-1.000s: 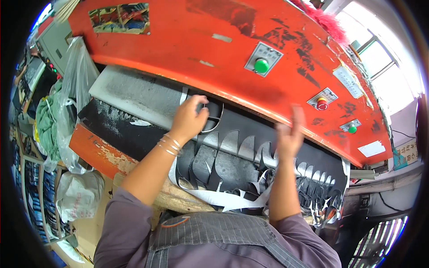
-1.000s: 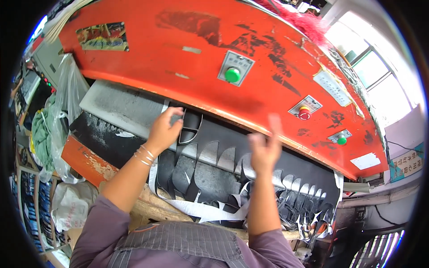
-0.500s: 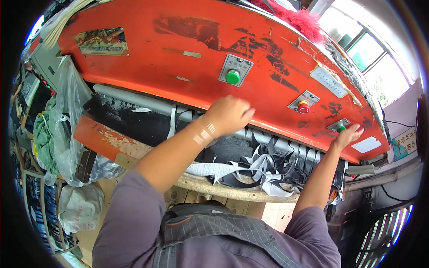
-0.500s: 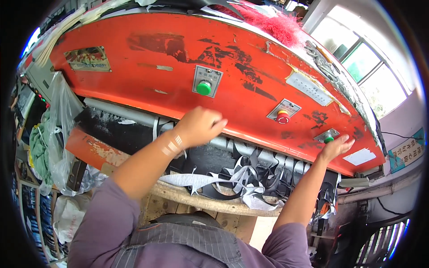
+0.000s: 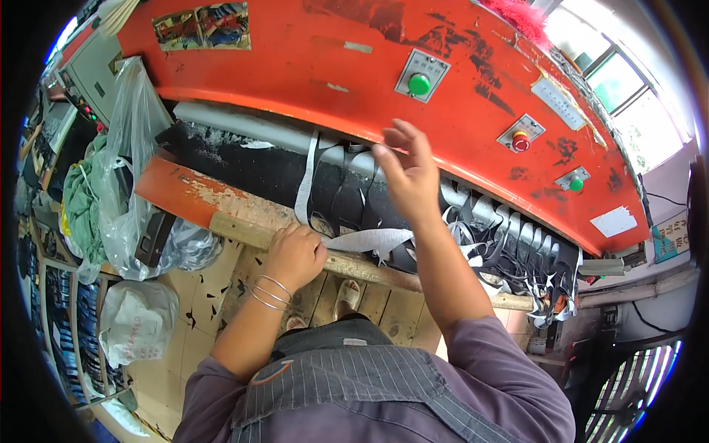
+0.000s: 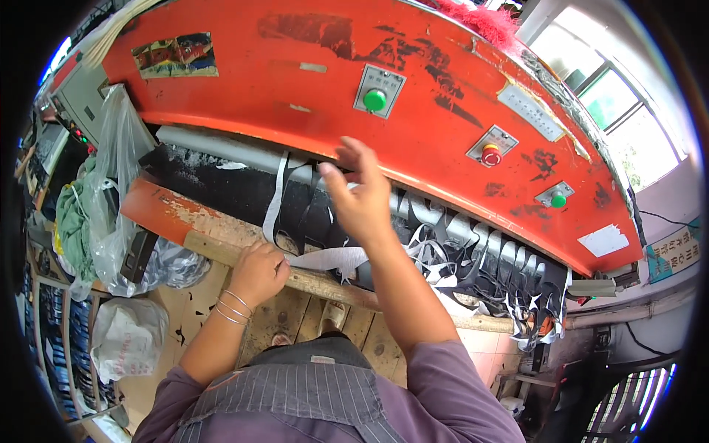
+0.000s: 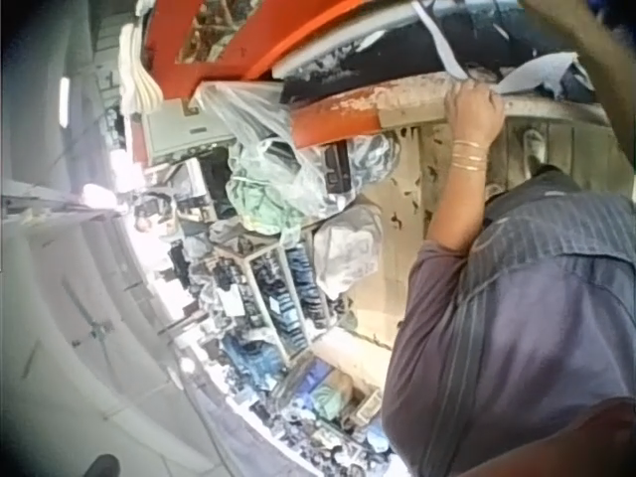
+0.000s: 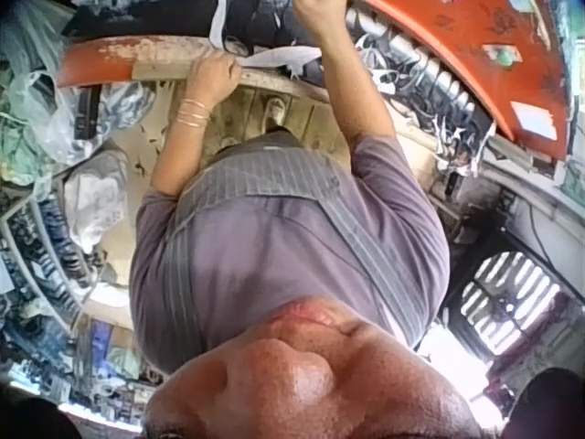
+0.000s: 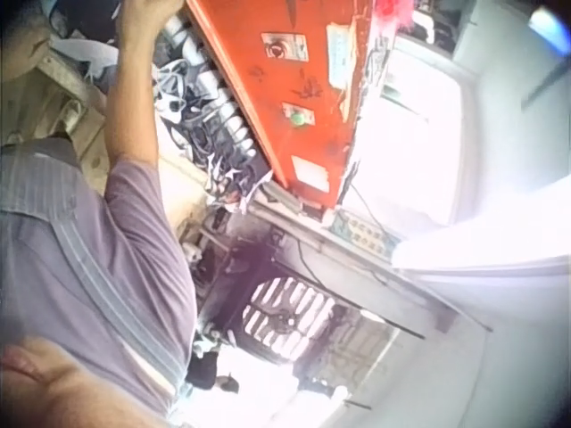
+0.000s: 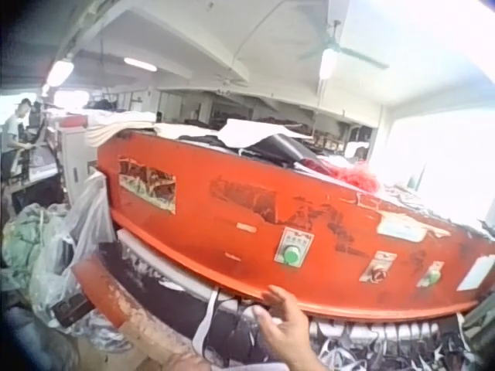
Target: Using a hydraulic die-cutting machine to cut out footwear components from layered material sheets.
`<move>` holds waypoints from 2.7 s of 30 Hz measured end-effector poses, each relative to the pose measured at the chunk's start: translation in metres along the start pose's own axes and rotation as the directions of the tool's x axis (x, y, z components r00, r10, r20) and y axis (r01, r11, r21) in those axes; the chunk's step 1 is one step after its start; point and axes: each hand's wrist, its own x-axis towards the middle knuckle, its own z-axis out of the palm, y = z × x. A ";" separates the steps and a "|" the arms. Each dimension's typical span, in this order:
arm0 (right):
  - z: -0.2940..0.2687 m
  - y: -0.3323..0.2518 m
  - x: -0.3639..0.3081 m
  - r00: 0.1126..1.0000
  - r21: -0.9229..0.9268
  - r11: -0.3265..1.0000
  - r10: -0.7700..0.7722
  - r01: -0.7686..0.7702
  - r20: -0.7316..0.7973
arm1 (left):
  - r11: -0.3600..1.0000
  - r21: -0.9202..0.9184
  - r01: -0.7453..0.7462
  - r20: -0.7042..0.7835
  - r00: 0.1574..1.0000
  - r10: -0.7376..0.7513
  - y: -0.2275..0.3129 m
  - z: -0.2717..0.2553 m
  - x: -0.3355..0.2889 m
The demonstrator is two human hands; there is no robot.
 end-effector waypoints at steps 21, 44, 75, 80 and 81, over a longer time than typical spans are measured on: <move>-0.010 0.119 0.110 0.856 -0.786 0.531 0.517 -0.318 0.003 | 0.980 -0.131 -0.149 0.257 0.950 0.179 -0.051 0.035 0.149; -0.074 0.169 0.066 0.911 -0.652 0.710 0.035 0.267 0.411 | 0.921 -0.385 -0.060 0.037 0.996 0.080 -0.049 0.112 0.202; -0.096 0.024 -0.155 0.806 -0.580 0.711 0.032 0.397 0.591 | 0.989 -0.122 -0.085 0.283 0.952 0.117 0.086 0.027 0.022; -0.080 0.024 -0.153 0.867 -0.712 0.644 0.148 0.280 0.475 | 0.987 -0.126 -0.095 0.134 0.985 0.112 0.084 0.040 0.017; -0.078 0.023 -0.156 0.864 -0.714 0.643 0.157 0.278 0.478 | 0.987 -0.134 -0.089 0.137 0.985 0.107 0.083 0.040 0.013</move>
